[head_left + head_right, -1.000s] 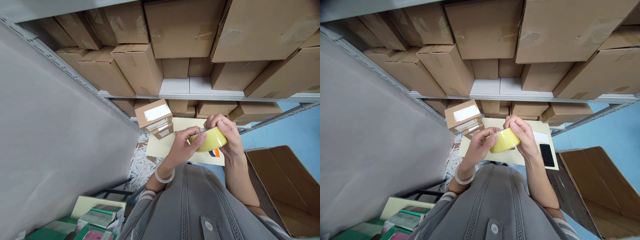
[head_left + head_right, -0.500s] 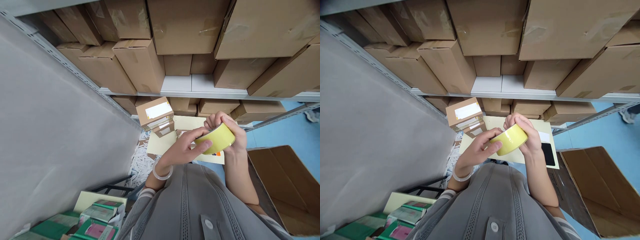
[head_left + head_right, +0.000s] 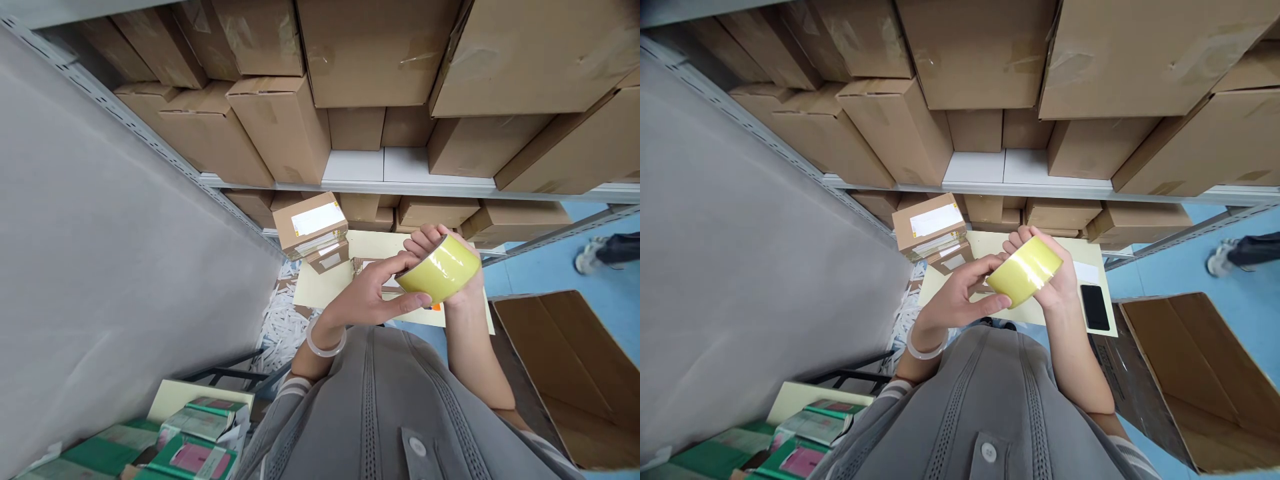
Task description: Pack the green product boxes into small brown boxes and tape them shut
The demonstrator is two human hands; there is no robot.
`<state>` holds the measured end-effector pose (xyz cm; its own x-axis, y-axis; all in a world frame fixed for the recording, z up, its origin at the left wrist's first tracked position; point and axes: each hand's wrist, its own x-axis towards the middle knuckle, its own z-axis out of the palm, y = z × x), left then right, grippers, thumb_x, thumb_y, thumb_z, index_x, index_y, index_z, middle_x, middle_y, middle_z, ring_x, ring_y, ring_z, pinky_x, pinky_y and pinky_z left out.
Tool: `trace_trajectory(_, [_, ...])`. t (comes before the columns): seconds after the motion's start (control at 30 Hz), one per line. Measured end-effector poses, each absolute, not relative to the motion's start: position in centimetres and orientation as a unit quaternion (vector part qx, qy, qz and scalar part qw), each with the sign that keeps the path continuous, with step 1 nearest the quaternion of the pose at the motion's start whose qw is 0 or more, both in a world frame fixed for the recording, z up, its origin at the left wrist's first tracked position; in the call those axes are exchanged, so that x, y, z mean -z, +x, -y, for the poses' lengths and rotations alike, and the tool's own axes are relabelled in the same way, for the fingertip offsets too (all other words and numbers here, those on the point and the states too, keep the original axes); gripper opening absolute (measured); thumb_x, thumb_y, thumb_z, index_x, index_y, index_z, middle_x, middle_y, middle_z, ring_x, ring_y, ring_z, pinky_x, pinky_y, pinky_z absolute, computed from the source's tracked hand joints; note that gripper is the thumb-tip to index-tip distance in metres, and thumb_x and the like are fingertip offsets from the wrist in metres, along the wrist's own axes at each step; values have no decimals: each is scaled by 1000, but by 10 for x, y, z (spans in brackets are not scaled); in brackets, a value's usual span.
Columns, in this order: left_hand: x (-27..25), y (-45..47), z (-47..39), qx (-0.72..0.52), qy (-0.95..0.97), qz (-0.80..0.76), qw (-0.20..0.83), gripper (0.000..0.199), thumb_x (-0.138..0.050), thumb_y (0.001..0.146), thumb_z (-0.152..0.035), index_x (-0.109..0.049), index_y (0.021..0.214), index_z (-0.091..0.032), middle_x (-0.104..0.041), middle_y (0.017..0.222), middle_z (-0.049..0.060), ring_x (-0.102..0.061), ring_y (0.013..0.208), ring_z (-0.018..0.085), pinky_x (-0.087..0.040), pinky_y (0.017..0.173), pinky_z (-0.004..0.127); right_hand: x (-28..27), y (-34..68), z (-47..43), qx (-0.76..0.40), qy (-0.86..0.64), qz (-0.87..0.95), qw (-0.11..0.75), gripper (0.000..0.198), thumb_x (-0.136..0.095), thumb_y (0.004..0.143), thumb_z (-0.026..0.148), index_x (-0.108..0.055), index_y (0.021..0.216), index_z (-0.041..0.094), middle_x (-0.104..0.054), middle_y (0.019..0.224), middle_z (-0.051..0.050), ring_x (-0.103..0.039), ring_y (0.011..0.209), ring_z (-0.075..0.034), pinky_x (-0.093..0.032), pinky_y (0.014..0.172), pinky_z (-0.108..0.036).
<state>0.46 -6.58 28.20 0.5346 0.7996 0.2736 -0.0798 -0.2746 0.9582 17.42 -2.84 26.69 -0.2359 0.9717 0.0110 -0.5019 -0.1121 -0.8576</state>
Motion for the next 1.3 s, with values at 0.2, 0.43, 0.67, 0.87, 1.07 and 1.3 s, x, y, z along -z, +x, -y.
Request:
trace_trajectory(0.2, [-286,8,69,-427,643,-265,578,30,-64,89,-48,-59,86,-19,-57,82,2,-52,77,15,-45,72,29,-273,176,37,-661,-306,396,558,39,-61,88,50,-41,64,26,-23,62,2,-25,54,-16,-33,50,-35])
trace_trajectory(0.43, [-287,14,76,-437,625,-295,576,38,-65,87,-53,-52,75,-19,-50,74,0,-47,70,13,-40,67,29,-276,177,41,-641,-308,410,571,42,-63,87,52,-40,63,25,-23,61,2,-24,54,-15,-34,52,-34])
trace_trajectory(0.67, [-288,18,80,-430,625,-328,563,45,-62,89,-54,-42,68,-20,-41,68,-2,-40,66,12,-34,62,28,-276,176,45,-625,-303,432,575,39,-62,87,51,-44,64,25,-25,60,3,-26,54,-15,-34,54,-33])
trace_trajectory(0.87, [-289,16,78,-419,628,-346,558,46,-59,90,-55,-39,67,-21,-40,67,-2,-40,65,12,-34,61,28,-277,179,49,-590,-297,466,589,32,-64,87,45,-52,66,25,-35,60,1,-34,58,-16,-33,56,-33])
trace_trajectory(1.07, [-288,19,75,-422,611,-362,564,50,-62,88,-59,-39,66,-20,-37,65,-4,-39,62,10,-33,57,26,-278,182,50,-573,-318,470,592,28,-65,86,42,-56,67,24,-42,66,-1,-40,63,-17,-37,60,-34])
trace_trajectory(1.3, [-296,21,68,-426,575,-297,633,41,-63,87,-59,-57,84,-18,-55,79,0,-53,69,12,-42,62,25,-289,183,40,-664,-307,366,576,32,-65,87,35,-51,62,21,-36,65,1,-36,59,-13,-38,54,-28])
